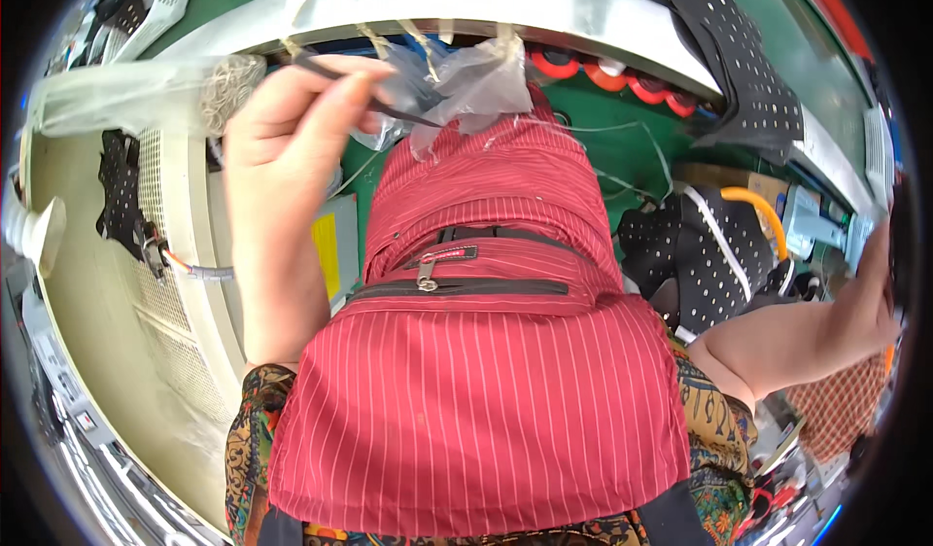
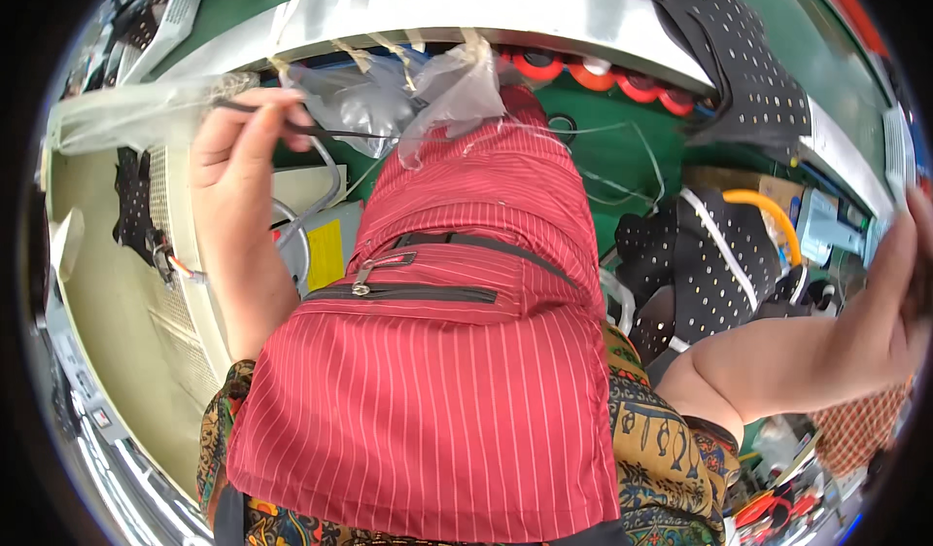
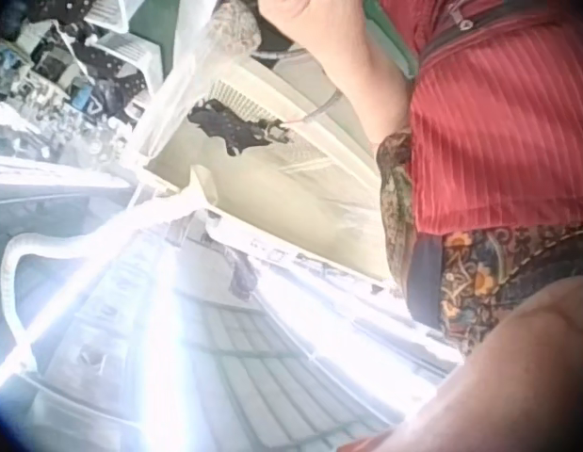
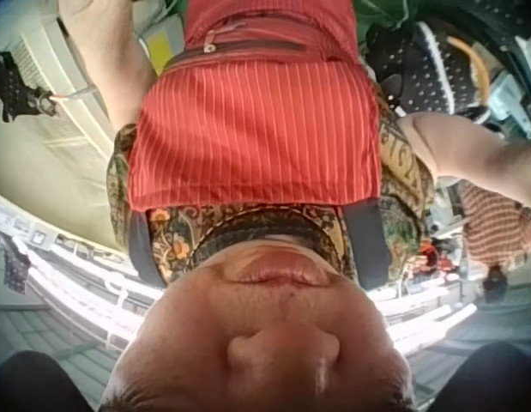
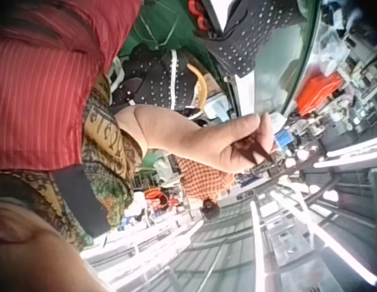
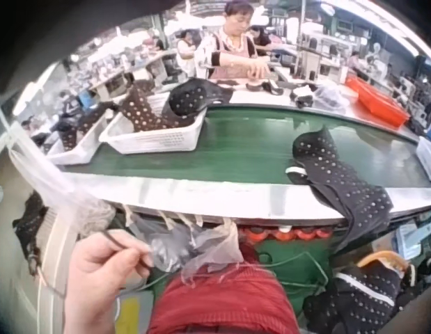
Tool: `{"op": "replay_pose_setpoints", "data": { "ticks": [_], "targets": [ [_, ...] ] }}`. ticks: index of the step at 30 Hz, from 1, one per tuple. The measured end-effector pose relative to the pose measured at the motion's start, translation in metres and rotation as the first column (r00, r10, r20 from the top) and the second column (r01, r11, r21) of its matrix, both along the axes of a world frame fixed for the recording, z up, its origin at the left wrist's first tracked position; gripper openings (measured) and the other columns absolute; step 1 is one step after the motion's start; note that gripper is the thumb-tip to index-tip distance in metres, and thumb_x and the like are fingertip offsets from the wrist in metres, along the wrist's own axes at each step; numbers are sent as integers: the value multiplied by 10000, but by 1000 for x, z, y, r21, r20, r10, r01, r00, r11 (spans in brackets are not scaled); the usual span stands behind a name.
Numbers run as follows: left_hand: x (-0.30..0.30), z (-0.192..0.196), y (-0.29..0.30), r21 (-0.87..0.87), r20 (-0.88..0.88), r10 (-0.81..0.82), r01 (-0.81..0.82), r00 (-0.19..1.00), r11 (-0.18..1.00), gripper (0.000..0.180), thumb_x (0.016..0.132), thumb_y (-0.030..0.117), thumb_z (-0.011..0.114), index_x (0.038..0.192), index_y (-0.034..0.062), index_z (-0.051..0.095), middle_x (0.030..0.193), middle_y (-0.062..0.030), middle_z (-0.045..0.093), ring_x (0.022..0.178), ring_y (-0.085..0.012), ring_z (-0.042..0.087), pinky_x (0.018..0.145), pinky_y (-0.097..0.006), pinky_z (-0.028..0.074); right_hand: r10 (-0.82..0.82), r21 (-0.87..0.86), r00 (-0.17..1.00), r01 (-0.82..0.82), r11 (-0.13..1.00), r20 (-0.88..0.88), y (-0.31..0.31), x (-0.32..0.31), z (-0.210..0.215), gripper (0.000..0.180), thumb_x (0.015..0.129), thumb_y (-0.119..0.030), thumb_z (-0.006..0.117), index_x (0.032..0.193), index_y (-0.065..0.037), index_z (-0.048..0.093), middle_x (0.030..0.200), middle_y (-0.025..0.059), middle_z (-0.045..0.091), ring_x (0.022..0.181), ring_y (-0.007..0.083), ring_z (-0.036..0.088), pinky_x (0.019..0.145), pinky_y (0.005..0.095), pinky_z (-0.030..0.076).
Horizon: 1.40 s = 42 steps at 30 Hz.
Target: The person uses a pair of scissors to trim the edges of black, studded shoe parts. They handle the parts one at a time, cutting along the perimeter and occasionally flipping the items to access different sides. The person places the trimmed parts into a white basket on the table.
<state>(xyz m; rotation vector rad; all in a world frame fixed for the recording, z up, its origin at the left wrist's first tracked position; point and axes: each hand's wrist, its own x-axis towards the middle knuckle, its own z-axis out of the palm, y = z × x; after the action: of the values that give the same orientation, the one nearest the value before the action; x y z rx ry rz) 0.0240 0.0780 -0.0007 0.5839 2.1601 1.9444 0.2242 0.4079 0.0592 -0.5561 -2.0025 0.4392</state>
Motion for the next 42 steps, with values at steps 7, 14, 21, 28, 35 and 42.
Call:
{"op": "replay_pose_setpoints", "data": {
  "ticks": [7,14,21,28,35,42],
  "targets": [
    [7,-10,-1,-63,111,-144,152,983,986,82,854,29,594,805,-10,647,847,-50,665,704,-77,584,647,-219,467,685,-608,709,-621,495,-166,-123,-107,-21,138,860,-39,537,949,40,607,815,57,576,636,74,446,567,191,324],
    [6,-33,-17,-89,-73,-149,142,986,986,140,770,127,627,759,-10,602,729,-167,583,662,-274,597,613,-351,466,920,-807,344,-588,55,-187,-180,-157,-85,211,780,83,598,989,52,588,932,12,482,791,83,502,674,192,416],
    [0,-48,-48,-19,-103,-27,25,994,999,166,791,135,642,911,22,656,843,-131,639,749,-240,618,690,-319,489,930,-754,317,-654,70,-188,-199,-175,-101,117,809,78,557,887,0,596,1017,107,560,736,97,524,596,195,427],
    [-85,-12,-193,-302,-351,514,-615,782,729,214,840,207,620,1010,81,646,951,-87,634,813,-198,619,734,-310,495,820,-881,531,-468,73,-214,-171,-182,-114,78,894,-35,518,961,-13,550,707,79,613,457,57,457,403,170,306],
    [-180,-31,-376,-484,-874,288,-750,392,-451,356,776,218,653,1118,130,616,1281,-65,504,1137,-247,517,932,-403,419,863,-928,502,-344,144,-53,-173,-186,-122,104,871,-74,570,933,8,559,708,106,630,458,92,484,421,183,331],
    [-180,-7,-443,-747,-580,747,-579,326,-327,346,880,308,497,1083,57,623,1125,-190,604,1065,-353,571,878,-431,466,895,-939,444,-321,122,-35,-178,-185,-119,76,850,4,561,922,19,579,741,111,648,527,78,502,512,196,400]
  ]
}}
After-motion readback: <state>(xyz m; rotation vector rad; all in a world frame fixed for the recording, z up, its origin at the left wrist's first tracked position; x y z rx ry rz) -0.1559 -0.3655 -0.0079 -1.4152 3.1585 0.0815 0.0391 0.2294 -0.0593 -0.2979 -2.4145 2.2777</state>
